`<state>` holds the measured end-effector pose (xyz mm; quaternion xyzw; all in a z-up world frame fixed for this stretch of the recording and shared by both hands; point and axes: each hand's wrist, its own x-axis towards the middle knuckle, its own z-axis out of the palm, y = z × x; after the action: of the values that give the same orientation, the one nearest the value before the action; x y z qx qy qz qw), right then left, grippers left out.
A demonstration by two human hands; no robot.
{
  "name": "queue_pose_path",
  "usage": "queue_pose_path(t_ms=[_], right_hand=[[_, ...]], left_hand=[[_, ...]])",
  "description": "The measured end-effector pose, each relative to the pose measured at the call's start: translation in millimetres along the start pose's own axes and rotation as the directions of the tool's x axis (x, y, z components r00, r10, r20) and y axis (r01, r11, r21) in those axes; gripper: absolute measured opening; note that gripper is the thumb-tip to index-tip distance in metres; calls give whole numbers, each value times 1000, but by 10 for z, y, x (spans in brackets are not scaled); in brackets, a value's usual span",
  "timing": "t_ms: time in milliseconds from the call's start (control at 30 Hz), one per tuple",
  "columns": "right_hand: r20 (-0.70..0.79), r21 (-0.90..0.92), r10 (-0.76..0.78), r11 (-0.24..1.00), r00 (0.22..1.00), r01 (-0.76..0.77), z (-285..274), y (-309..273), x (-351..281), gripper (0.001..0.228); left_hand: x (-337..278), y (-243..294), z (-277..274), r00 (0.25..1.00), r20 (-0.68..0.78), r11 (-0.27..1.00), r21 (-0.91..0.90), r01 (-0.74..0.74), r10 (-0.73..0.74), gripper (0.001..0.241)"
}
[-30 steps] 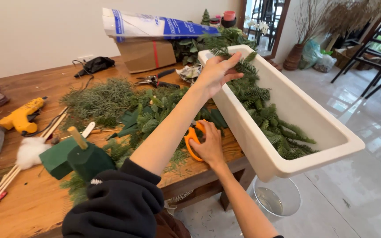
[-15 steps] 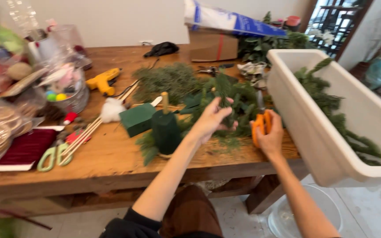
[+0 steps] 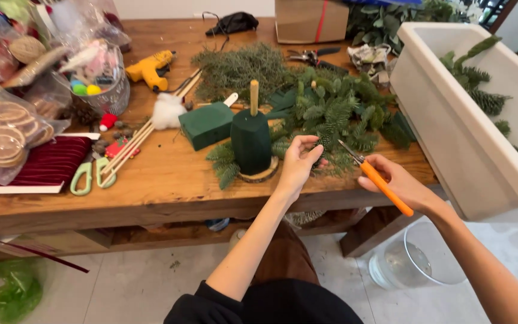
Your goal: The person cuts small pieces of green foliage from a larger bunch using orange scissors and inserts them into a green foam cone mounted on a wooden base. They repeatedly trim the foliage and arrange it around the cone to create a decorative shape.
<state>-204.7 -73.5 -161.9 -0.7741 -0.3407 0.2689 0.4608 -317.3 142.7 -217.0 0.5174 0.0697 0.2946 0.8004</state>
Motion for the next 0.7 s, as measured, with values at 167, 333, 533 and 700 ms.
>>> queue_pose_path(t_ms=[167, 333, 533, 700], right_hand=[[14, -29, 11, 1000, 1000, -10, 148, -71, 16, 43], [-16, 2, 18, 1000, 1000, -18, 229, -184, 26, 40], [-136, -291, 53, 952, 989, -91, 196, -483, 43, 57], [-174, -426, 13, 900, 985, -87, 126, -586, 123, 65]], left_hand=[[-133, -10, 29, 998, 40, 998, 26, 55, -56, 27], [-63, -104, -74, 995, 63, 996, 46, 71, -74, 26], [326, 308, 152, 992, 59, 846, 518, -127, 113, 38], [1160, 94, 349, 965, 262, 616, 763, -196, -18, 51]])
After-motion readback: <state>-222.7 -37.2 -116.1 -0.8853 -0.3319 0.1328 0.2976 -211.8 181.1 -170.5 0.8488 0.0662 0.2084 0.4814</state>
